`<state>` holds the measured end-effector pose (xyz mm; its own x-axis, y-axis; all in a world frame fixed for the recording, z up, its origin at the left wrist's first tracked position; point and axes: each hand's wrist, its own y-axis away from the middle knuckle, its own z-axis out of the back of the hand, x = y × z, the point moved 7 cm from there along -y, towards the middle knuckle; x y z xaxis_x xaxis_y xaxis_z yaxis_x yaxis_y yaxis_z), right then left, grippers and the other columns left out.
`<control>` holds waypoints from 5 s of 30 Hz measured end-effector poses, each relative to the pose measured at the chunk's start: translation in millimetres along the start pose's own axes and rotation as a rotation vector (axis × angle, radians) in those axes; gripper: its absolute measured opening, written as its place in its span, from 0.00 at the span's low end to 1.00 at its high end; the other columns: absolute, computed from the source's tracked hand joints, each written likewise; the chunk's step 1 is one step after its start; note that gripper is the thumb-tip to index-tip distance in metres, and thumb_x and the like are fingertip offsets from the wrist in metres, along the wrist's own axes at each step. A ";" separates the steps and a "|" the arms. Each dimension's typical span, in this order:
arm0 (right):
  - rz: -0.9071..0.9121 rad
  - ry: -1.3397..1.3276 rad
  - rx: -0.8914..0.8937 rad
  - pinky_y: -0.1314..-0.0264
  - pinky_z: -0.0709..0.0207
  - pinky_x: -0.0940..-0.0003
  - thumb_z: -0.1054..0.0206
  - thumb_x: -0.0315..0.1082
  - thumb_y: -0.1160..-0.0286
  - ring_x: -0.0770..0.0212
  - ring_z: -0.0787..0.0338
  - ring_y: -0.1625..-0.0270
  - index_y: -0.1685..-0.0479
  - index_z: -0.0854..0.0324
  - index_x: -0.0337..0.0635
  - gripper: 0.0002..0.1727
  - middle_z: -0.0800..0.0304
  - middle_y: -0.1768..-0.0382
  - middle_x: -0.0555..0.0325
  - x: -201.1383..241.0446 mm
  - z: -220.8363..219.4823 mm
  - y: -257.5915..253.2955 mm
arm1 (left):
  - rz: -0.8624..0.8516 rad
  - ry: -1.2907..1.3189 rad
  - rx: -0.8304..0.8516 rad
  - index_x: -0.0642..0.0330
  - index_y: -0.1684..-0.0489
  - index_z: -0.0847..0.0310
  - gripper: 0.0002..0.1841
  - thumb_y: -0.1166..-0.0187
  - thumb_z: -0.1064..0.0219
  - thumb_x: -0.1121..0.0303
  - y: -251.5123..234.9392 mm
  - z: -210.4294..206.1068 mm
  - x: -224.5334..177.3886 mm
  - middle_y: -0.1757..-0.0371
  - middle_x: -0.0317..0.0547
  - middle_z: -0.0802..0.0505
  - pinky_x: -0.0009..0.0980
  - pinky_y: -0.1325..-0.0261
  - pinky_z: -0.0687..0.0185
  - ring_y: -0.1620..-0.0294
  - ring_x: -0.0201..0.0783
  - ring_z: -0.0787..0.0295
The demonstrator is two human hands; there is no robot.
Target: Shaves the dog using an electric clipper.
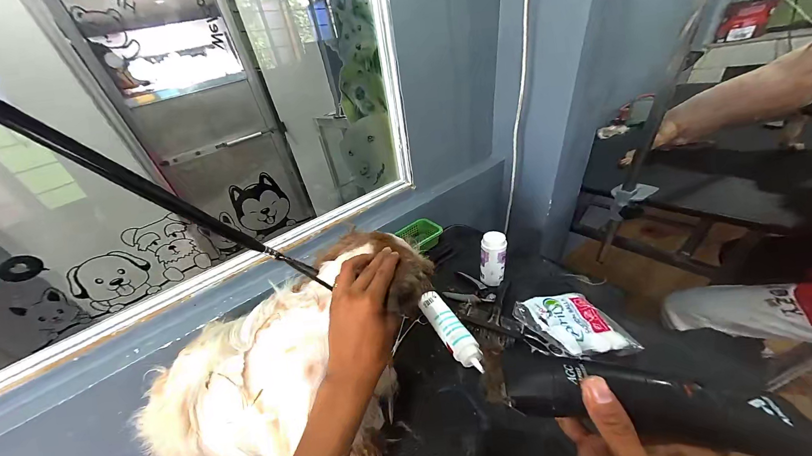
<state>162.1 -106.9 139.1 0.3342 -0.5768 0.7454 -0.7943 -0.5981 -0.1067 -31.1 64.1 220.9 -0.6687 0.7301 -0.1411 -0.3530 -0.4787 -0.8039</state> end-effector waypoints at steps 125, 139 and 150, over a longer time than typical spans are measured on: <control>0.157 0.318 1.096 0.31 0.13 0.54 0.15 0.44 0.41 0.55 0.08 0.38 0.26 0.26 0.56 0.38 0.09 0.40 0.62 93.4 -61.2 -3.3 | 1.310 1.367 -0.365 0.69 0.26 0.29 0.34 0.28 0.25 0.56 192.5 15.0 -71.6 0.34 0.55 0.14 0.44 0.29 0.16 0.31 0.46 0.15; 0.539 0.647 1.767 0.31 0.11 0.54 0.21 0.30 0.35 0.50 0.09 0.35 0.33 0.34 0.45 0.32 0.10 0.39 0.55 65.3 -189.9 23.8 | 1.251 1.343 -0.434 0.63 0.51 0.09 0.09 0.18 0.30 0.66 154.1 25.6 -55.9 0.57 0.53 0.05 0.43 0.49 0.06 0.58 0.46 0.05; 0.103 0.458 1.751 0.27 0.15 0.45 0.21 0.35 0.30 0.45 0.09 0.34 0.29 0.27 0.53 0.30 0.09 0.39 0.55 25.3 -118.7 41.7 | 1.289 1.435 -0.404 0.67 0.52 0.13 0.09 0.15 0.35 0.70 168.5 47.0 -46.4 0.57 0.56 0.06 0.44 0.48 0.06 0.58 0.47 0.05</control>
<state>77.2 -80.3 231.6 -0.0680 -0.6444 0.7617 0.6953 -0.5781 -0.4270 -90.3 -73.4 119.1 0.6426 -0.0128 -0.7661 0.1093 -0.9881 0.1082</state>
